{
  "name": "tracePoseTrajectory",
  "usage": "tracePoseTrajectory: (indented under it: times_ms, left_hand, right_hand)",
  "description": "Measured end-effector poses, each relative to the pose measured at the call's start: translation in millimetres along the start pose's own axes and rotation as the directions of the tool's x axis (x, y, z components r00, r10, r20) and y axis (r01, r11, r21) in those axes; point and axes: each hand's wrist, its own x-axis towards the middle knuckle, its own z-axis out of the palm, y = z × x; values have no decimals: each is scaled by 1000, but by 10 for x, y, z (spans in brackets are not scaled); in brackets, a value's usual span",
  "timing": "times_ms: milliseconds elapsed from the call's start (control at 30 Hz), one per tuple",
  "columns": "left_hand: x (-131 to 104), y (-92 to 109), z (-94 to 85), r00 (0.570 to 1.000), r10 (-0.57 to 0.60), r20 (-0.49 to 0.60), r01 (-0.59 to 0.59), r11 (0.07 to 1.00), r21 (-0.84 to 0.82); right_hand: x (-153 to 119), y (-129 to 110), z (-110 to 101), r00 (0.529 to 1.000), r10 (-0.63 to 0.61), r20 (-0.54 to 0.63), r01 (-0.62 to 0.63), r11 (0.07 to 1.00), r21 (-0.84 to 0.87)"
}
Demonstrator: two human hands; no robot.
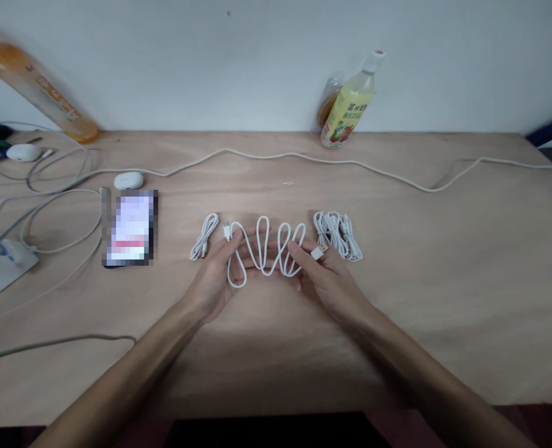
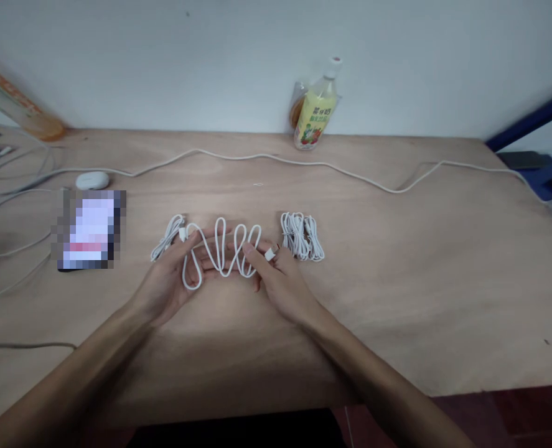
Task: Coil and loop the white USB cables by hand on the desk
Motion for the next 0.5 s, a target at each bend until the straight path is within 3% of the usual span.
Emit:
tracePoseTrajectory:
  times_ms: [200,500]
  left_hand:
    - [-2,-3,25,1000,10,0,-10,1000,9]
    - [-11,28,28,1000,-17,22,17,1000,13]
  right_hand:
    - [-6,-7,4,998,22,66,-25,999,38]
    - [57,60,-56,1000,-15,7,15,1000,0]
